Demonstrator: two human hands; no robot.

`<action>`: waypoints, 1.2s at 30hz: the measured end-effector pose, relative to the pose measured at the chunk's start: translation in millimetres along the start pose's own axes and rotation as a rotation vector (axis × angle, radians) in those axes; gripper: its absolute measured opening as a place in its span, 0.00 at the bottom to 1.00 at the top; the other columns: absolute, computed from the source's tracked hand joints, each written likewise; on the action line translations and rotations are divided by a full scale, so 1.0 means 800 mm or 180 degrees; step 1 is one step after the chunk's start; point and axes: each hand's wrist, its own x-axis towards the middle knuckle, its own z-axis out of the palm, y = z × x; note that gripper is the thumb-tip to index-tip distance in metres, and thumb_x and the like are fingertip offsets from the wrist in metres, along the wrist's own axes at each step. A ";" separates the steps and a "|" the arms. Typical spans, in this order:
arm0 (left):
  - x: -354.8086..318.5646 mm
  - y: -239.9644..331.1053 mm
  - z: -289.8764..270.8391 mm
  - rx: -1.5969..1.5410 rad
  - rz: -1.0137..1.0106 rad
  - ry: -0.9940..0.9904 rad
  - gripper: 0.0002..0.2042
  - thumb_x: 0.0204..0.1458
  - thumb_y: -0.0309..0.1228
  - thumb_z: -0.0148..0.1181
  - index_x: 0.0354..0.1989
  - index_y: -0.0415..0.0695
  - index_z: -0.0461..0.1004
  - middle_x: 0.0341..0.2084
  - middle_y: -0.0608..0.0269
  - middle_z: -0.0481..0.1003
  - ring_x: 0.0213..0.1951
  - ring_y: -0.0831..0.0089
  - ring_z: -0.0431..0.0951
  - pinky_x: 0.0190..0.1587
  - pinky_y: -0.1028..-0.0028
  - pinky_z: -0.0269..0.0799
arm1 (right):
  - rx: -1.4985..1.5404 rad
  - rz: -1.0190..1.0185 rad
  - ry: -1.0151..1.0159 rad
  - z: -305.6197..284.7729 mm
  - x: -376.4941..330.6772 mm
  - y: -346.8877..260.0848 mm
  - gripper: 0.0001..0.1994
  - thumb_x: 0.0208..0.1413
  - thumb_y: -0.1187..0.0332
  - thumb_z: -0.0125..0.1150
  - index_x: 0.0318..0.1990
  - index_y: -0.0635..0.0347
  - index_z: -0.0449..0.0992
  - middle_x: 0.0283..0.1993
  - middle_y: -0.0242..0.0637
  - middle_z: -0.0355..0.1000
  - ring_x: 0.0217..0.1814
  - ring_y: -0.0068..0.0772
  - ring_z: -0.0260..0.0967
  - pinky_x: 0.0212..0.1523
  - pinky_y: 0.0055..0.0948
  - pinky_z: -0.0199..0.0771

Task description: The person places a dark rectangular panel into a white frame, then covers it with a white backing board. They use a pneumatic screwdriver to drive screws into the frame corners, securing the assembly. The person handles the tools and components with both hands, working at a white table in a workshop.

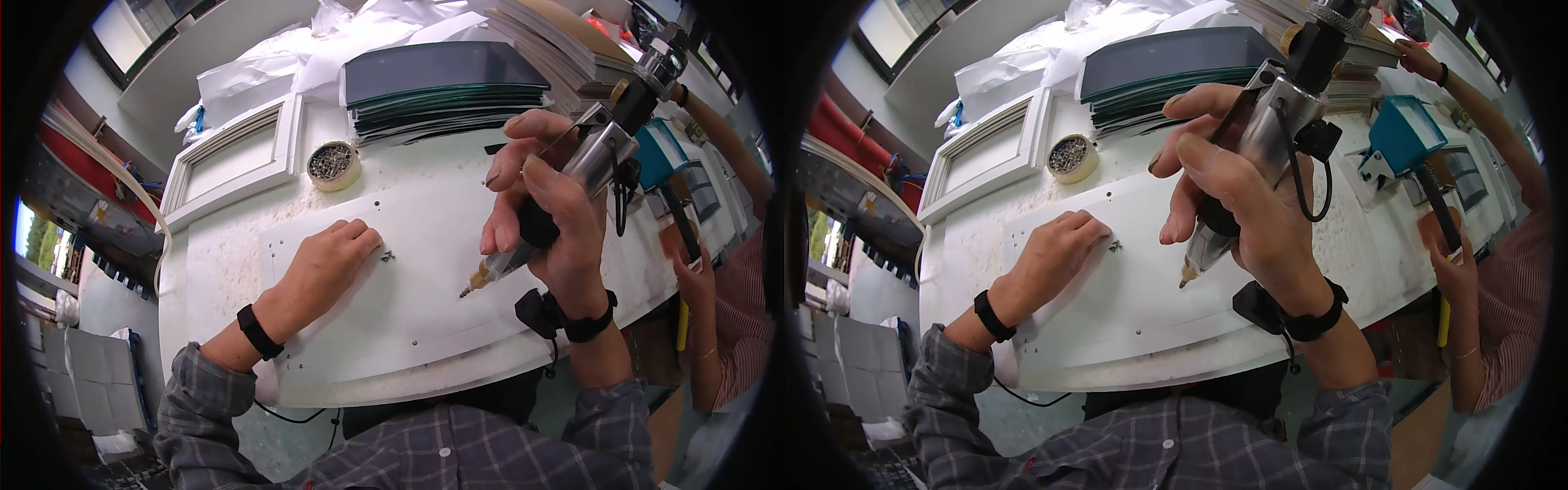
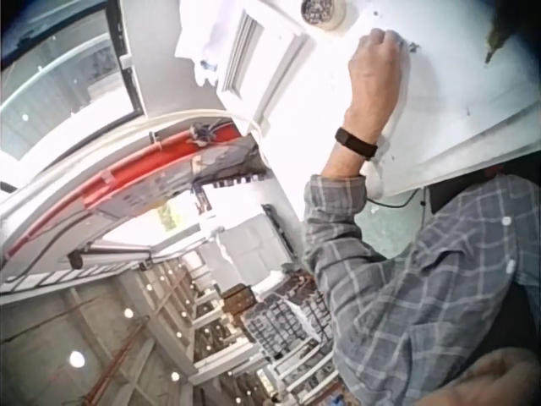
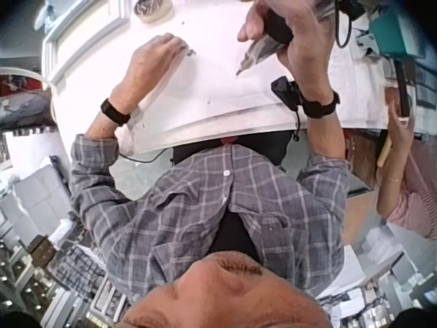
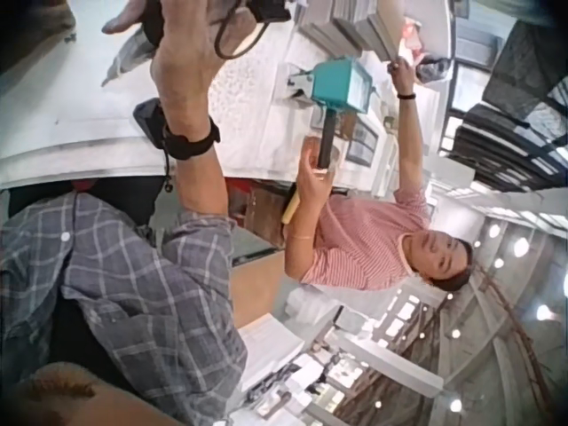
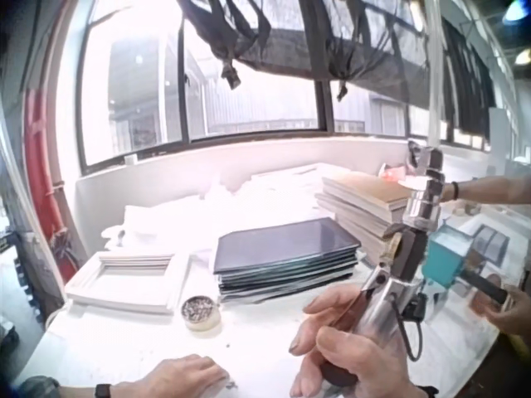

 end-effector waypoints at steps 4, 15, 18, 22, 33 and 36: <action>0.006 -0.003 0.001 0.0237 0.0012 -0.0144 0.06 0.57 0.24 0.63 0.41 0.41 0.75 0.34 0.58 0.77 0.38 0.60 0.80 0.40 0.65 0.79 | -0.0020 -0.0003 0.0046 -0.002 0.005 0.005 0.20 0.67 0.63 0.54 0.61 0.65 0.65 0.38 0.39 0.73 0.19 0.24 0.72 0.23 0.33 0.83; -0.013 -0.013 -0.013 -0.3694 -0.1402 -0.0301 0.05 0.65 0.24 0.60 0.42 0.39 0.70 0.38 0.61 0.78 0.37 0.79 0.79 0.41 0.77 0.78 | 0.0527 -0.0814 0.0070 0.032 0.042 0.034 0.18 0.74 0.63 0.42 0.64 0.63 0.62 0.40 0.33 0.69 0.19 0.17 0.64 0.24 0.30 0.82; -0.015 -0.023 -0.009 -0.4310 -0.1353 -0.0530 0.05 0.66 0.24 0.58 0.44 0.41 0.68 0.42 0.62 0.76 0.39 0.78 0.79 0.44 0.75 0.79 | 0.0578 -0.0867 0.0102 0.041 0.048 0.042 0.18 0.74 0.63 0.42 0.64 0.62 0.62 0.40 0.33 0.68 0.19 0.16 0.64 0.24 0.30 0.82; -0.018 -0.040 0.005 -0.4960 -0.1198 -0.0492 0.06 0.66 0.25 0.59 0.45 0.43 0.67 0.42 0.63 0.75 0.42 0.77 0.79 0.48 0.73 0.80 | 0.0599 -0.0860 0.0199 0.048 0.055 0.051 0.17 0.74 0.63 0.42 0.64 0.62 0.61 0.41 0.33 0.68 0.19 0.16 0.63 0.23 0.30 0.81; -0.020 -0.042 0.007 -0.5541 -0.1282 -0.0501 0.08 0.66 0.27 0.59 0.48 0.46 0.67 0.40 0.66 0.74 0.42 0.78 0.77 0.50 0.72 0.80 | 0.0781 -0.0804 0.0245 0.064 0.066 0.065 0.17 0.74 0.63 0.42 0.63 0.62 0.62 0.41 0.32 0.68 0.19 0.15 0.62 0.23 0.29 0.81; -0.020 -0.042 0.006 -0.5549 -0.1299 -0.0486 0.08 0.66 0.26 0.59 0.49 0.46 0.67 0.40 0.67 0.74 0.42 0.79 0.77 0.50 0.72 0.79 | 0.0791 -0.0780 0.0265 0.066 0.066 0.066 0.17 0.74 0.63 0.42 0.63 0.62 0.62 0.40 0.32 0.68 0.19 0.15 0.63 0.23 0.29 0.81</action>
